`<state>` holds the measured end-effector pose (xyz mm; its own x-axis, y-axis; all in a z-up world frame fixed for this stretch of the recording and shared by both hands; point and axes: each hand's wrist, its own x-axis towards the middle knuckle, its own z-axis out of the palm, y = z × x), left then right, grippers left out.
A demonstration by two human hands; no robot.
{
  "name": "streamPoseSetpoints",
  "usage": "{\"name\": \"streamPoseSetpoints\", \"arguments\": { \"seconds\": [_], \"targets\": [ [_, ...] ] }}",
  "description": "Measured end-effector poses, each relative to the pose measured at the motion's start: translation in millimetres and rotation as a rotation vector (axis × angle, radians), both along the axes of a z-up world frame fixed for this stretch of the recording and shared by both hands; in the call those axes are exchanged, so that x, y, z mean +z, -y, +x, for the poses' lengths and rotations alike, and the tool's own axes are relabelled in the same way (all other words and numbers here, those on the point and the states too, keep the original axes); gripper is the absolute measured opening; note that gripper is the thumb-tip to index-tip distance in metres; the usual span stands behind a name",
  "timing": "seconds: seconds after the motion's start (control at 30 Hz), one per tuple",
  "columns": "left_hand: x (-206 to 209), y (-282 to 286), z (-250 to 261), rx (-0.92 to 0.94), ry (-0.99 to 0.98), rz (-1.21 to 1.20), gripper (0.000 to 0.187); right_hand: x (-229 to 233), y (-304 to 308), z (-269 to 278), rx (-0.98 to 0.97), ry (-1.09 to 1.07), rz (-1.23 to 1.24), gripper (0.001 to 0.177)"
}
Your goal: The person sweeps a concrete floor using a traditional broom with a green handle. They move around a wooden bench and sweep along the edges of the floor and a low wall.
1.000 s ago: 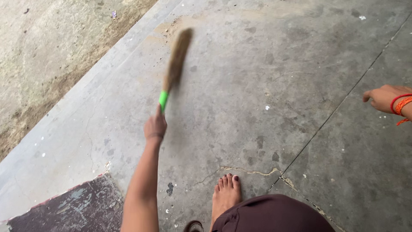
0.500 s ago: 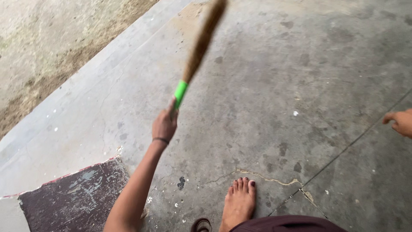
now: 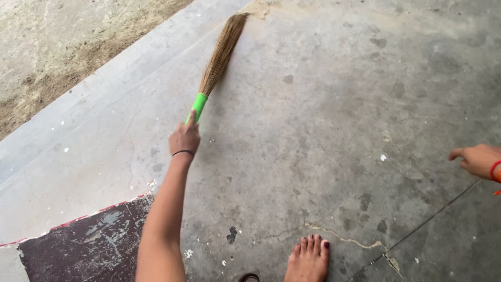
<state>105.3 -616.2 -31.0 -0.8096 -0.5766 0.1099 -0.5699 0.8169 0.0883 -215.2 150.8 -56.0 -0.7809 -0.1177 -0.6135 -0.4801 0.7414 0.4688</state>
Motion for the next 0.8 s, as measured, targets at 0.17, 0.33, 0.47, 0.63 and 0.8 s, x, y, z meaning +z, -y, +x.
{"name": "streamPoseSetpoints", "arguments": {
  "seconds": [0.17,0.33,0.47,0.63,0.8],
  "targets": [
    [-22.0,-72.0,-41.9,0.077,-0.527,0.389,0.055,61.8,143.0,24.3,-0.042,0.172,0.016,0.046],
    [-9.5,-258.8,-64.6,0.487,-1.018,1.478,0.052,70.1,301.4,64.5,-0.075,0.414,-0.792,0.058],
    [49.8,-360.8,-108.0,0.170,-1.370,1.079,0.055,65.0,383.7,83.7,-0.250,0.541,-1.222,0.050],
    [77.1,-357.9,-97.1,0.000,-0.754,1.202,0.055,110.2,394.0,64.2,0.042,0.386,-0.939,0.056],
    [63.9,-323.4,-61.8,-0.324,-0.557,0.944,0.037,166.4,371.3,25.9,0.400,0.127,-0.728,0.059]
  ]
}}
